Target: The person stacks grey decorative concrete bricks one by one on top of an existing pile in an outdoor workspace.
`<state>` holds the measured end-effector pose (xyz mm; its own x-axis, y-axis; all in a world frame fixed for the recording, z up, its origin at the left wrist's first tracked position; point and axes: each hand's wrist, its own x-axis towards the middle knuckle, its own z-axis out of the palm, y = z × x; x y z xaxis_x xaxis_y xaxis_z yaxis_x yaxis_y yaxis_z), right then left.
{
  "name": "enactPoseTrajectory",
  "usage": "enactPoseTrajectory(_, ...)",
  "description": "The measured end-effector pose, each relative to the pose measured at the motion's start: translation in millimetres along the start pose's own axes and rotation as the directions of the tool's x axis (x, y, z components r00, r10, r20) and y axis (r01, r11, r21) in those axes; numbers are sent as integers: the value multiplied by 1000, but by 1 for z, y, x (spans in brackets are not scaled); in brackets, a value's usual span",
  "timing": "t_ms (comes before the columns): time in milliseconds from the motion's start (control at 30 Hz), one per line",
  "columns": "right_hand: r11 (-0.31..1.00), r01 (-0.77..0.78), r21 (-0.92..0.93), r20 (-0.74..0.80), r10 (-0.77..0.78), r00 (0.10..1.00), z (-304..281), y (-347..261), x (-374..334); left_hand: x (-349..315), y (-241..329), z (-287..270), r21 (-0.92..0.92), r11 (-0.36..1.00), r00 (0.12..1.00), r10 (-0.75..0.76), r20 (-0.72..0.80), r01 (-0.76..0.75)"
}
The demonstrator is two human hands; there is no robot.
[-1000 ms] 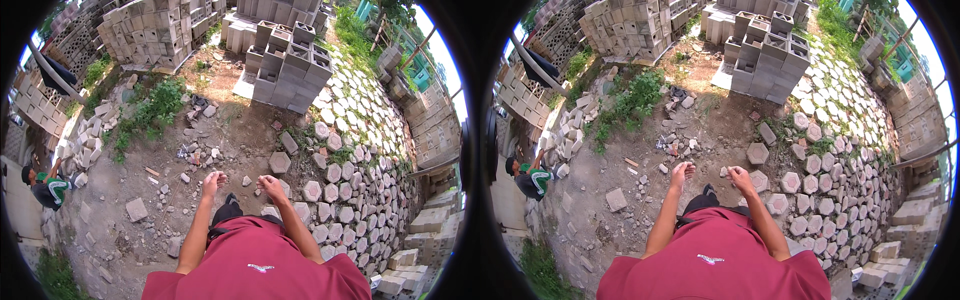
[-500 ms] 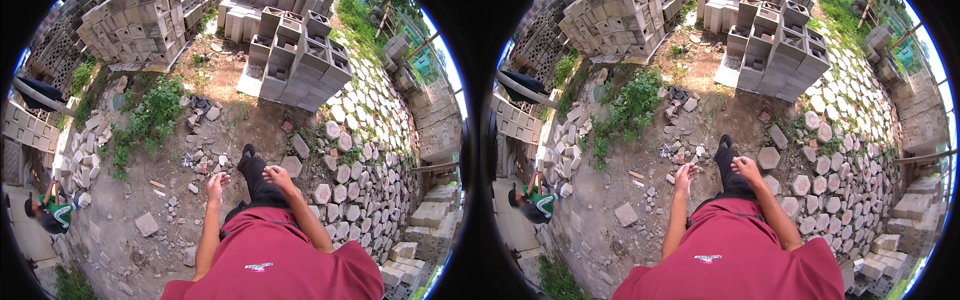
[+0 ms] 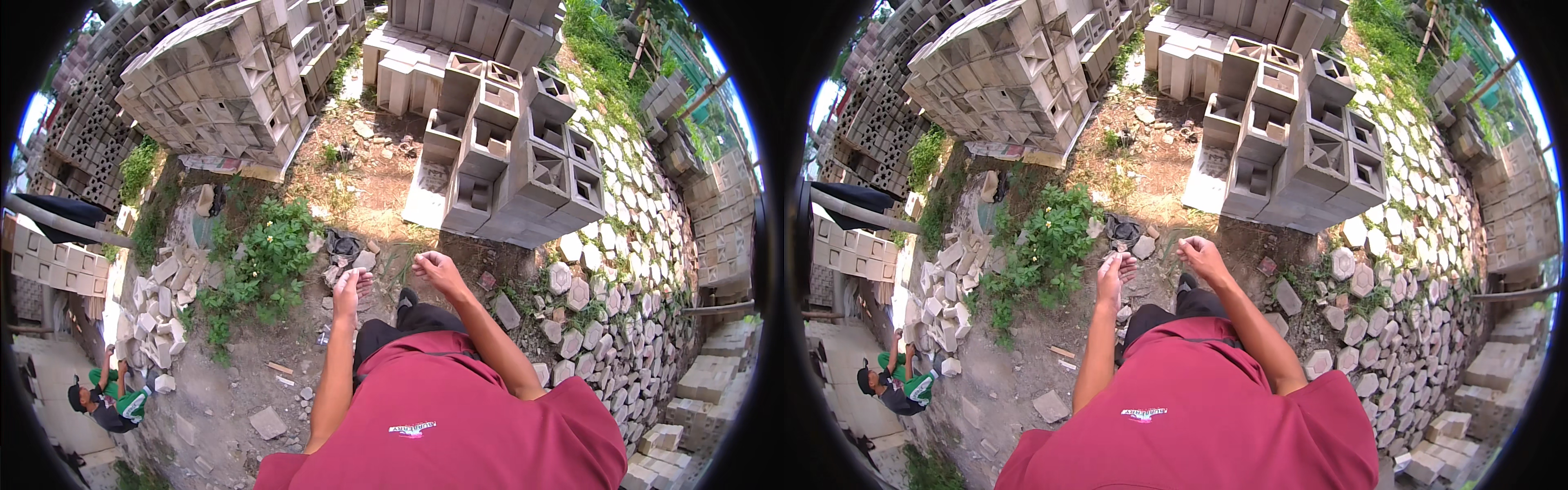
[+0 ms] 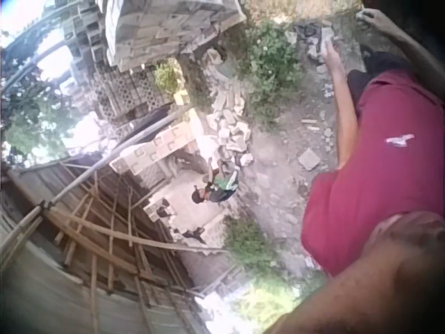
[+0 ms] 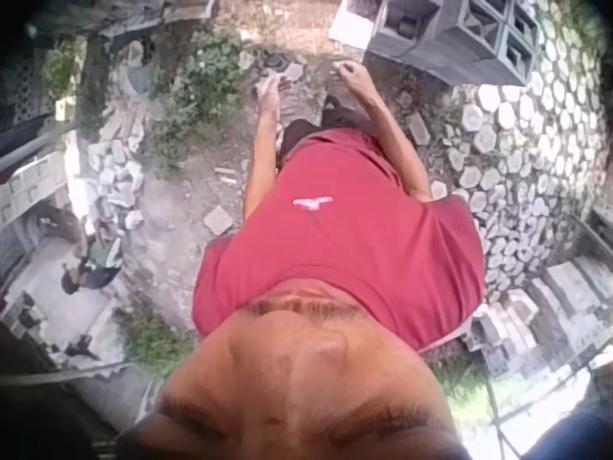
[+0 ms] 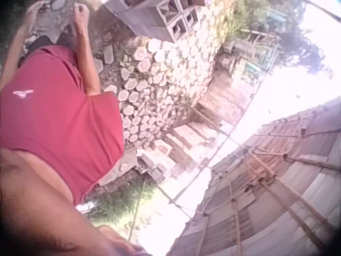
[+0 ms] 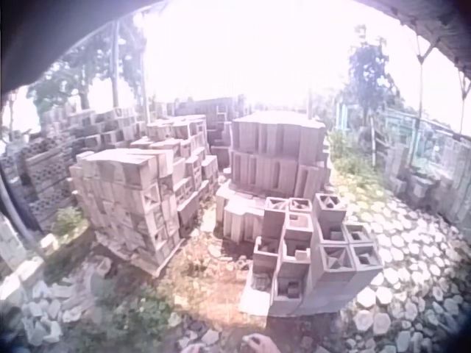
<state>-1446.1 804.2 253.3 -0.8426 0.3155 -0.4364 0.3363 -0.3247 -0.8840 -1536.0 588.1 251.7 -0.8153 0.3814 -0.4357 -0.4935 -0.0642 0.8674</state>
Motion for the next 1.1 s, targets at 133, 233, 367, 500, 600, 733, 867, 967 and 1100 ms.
enactPoseTrajectory(133, 995, 5, -103, 2, -5, 1000, -4, -38, 56, 64, 46, 36, -21, 999, 998, 25, 64, -24)
enactPoseTrajectory(233, 989, -126, -79, 49, 130, 990, -8, -55, 92, 113, 62, 54, -28, 998, 995, -53, 79, 55)
enactPoseTrajectory(367, 967, -234, 100, -3, 235, 972, -11, -71, 141, 188, 88, 69, 34, 991, 984, -129, 126, 126)
enactPoseTrajectory(500, 936, -237, 259, -96, 269, 958, -20, -102, 214, 288, 121, 81, 43, 989, 973, -150, 178, 144)
enactPoseTrajectory(600, 903, -175, 391, -225, 279, 934, -28, -136, 275, 365, 151, 98, 90, 978, 951, -206, 231, 190)
enactPoseTrajectory(733, 806, -66, 588, -363, 336, 869, -30, -187, 353, 458, 211, 120, 150, 958, 909, -280, 307, 244)
enactPoseTrajectory(867, 778, 35, 627, -393, 277, 877, -29, -241, 396, 533, 277, 158, 283, 932, 862, -327, 389, 226)
enactPoseTrajectory(967, 743, 148, 652, -479, 252, 841, -26, -282, 408, 579, 315, 188, 351, 912, 809, -367, 460, 214)
enactPoseTrajectory(1100, 618, 286, 732, -569, 324, 756, -39, -311, 417, 630, 339, 237, 434, 878, 759, -420, 498, 202)
